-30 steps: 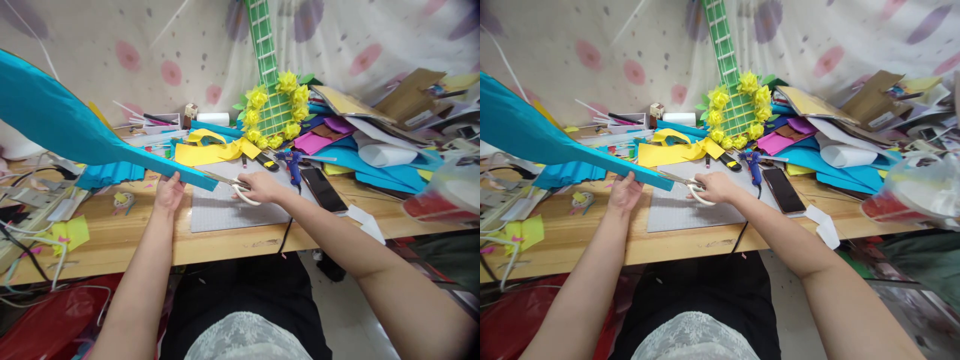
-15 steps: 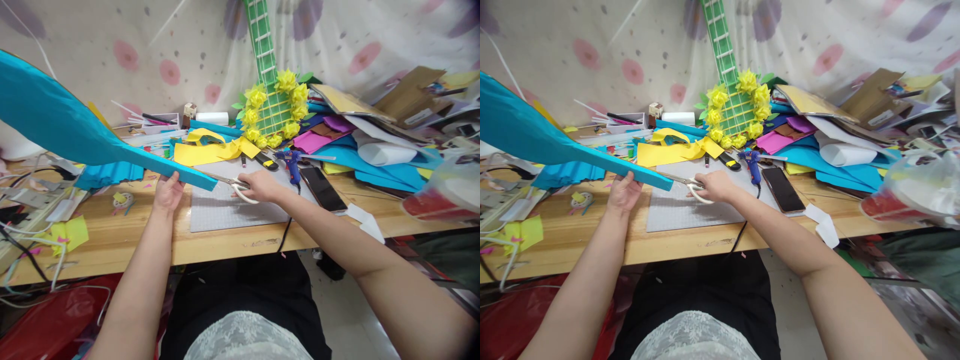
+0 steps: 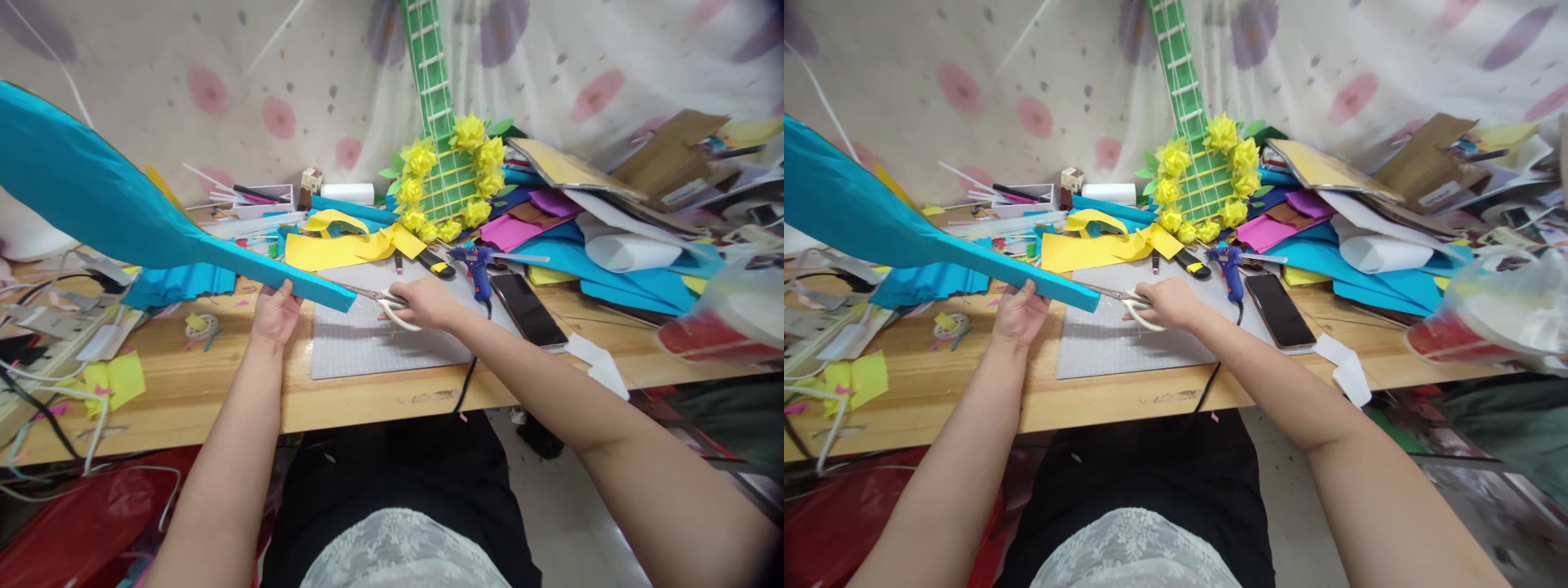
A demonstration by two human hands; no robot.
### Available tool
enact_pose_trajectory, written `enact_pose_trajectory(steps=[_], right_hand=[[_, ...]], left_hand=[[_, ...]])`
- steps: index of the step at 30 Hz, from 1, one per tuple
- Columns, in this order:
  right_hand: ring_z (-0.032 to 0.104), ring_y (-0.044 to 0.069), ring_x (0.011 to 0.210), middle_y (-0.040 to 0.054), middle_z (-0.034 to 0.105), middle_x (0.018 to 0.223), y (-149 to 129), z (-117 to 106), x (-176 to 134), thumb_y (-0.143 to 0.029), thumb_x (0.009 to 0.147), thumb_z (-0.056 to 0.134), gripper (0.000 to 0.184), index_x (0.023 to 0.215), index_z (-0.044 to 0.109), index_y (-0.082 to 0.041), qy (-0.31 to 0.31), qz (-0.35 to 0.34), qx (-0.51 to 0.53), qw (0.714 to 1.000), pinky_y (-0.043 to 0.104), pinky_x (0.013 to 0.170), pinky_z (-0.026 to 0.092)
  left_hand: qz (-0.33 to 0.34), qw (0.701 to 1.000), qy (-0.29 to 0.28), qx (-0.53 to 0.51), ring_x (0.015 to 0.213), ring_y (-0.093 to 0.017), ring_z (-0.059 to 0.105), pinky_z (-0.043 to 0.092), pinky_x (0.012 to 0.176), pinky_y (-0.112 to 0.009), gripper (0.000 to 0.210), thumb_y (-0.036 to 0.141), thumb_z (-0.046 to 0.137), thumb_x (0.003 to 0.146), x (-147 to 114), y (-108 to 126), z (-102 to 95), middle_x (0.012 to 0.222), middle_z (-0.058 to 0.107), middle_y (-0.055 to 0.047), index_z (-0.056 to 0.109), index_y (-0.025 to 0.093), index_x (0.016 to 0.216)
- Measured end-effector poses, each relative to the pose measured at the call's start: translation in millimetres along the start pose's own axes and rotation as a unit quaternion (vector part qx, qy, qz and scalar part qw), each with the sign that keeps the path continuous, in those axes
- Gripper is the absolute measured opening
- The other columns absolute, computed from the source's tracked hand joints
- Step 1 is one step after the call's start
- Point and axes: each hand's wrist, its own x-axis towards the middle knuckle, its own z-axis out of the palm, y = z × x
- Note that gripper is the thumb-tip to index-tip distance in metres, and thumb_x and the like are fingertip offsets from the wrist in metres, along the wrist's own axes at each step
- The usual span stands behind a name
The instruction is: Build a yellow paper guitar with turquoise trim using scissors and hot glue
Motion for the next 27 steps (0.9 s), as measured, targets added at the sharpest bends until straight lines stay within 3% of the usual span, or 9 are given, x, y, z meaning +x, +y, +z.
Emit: enact_pose_trajectory(steps=[7,27], right_hand=[[0.054,0.017,0.066,0.0051,0.065,0.079,13,-6,-11,-0.064,0.078,0.045,0.047,0.089,0.056,-0.019,-0.027,0.018,0.071,0.997,0.024,0.055,0.025],[0.059,0.019,0.069,0.0070,0.068,0.081,0,1,-7,-0.066,0.081,0.040,0.049,0.088,0.055,-0.019,-0.006,-0.009,0.019,1.000,0.026,0.055,0.023]], left_hand=[[0.007,1.000,-0.002,-0.008,0.094,-0.014,0.064,0.051,0.082,-0.025,0.033,0.023,0.079,0.063,0,1,1.8,0.097,0.071,0.001,0.064,0.024,0.092],[0.007,1.000,-0.002,-0.001,0.097,-0.015,0.063,0.051,0.084,-0.026,0.032,0.022,0.077,0.066,0,2,2.6,0.101,0.070,0.000,0.064,0.025,0.095]])
